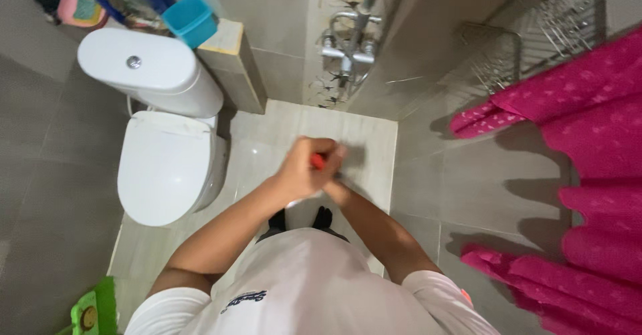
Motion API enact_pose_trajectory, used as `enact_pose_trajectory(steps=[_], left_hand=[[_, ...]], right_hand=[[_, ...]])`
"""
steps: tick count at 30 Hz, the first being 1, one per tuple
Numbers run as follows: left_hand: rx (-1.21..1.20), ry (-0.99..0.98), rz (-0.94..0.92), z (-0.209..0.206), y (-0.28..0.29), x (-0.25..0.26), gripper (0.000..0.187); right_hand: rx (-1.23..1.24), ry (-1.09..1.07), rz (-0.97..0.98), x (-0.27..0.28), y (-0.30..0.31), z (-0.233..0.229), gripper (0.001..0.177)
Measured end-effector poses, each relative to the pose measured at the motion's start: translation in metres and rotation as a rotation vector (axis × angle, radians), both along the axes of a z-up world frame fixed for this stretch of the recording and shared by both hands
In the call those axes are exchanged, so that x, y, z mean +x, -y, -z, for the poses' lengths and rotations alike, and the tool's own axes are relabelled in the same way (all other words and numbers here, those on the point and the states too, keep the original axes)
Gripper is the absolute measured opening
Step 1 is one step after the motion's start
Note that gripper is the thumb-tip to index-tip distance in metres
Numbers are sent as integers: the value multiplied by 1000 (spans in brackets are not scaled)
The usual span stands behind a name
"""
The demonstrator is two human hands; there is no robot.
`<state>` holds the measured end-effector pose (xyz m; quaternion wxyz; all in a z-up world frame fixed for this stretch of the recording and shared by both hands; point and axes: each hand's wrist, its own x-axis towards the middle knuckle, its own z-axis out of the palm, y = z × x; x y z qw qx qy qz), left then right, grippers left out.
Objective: The person mops the floor in a bathroom, moving a mop around the toilet base, the shower area, and the corner near the door.
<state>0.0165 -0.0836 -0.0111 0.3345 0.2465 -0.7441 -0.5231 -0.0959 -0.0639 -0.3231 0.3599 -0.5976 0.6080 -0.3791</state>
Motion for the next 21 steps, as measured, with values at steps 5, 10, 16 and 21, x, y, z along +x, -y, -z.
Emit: enact_pose_trajectory(steps=[5, 10, 16, 21], left_hand=[[-48, 221, 244, 4, -18, -2, 27], [-196, 26, 296, -6, -33, 26, 44], [-248, -140, 216, -6, -12, 85, 38], [345, -418, 223, 63, 9, 105, 51]], right_hand=[[-24, 207, -142, 39, 3, 19, 20], [-178, 213, -29, 85, -3, 1, 22], [29, 805, -137, 62, -32, -93, 37], [458, -11, 63, 26, -28, -50, 28]])
